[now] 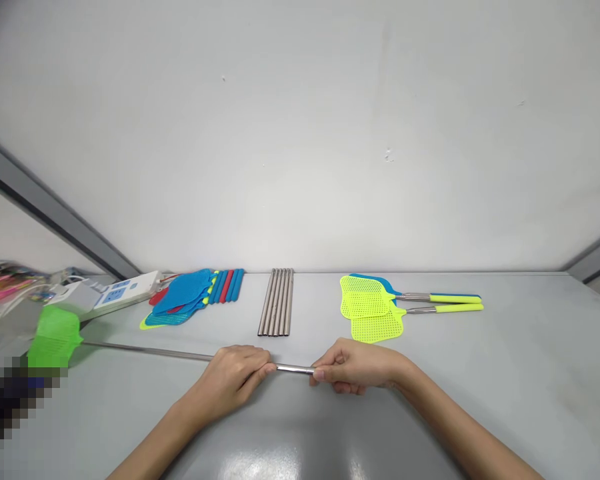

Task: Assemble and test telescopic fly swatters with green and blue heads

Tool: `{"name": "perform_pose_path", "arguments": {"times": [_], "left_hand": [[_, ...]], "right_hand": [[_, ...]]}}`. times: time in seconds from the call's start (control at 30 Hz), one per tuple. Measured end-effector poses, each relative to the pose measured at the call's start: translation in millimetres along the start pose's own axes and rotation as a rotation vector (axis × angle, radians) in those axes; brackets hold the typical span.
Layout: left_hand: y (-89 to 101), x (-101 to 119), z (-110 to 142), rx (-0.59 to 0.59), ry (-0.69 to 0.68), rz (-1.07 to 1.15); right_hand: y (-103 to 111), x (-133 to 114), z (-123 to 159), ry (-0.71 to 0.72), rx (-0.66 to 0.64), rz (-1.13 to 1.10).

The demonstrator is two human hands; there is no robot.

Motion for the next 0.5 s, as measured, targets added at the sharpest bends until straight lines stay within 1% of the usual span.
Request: {"name": "perform_pose_path", "arguments": {"times": [0.5], "left_hand": [[-0.4,-2.8,0.2,0.008,0.002,0.002]], "right_hand": [[0.0,-4.7,2.2,0.016,-0.017,0.004]]}}
Point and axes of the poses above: each hand's wrist, its own z-axis away from the middle knuckle, its own y-axis out of the back of the hand, x = y × z, the point moved 6 cm from there along -z, towards the middle knuckle, and after that the axes turned 4 degrees about -x, right-handed, at the moved point
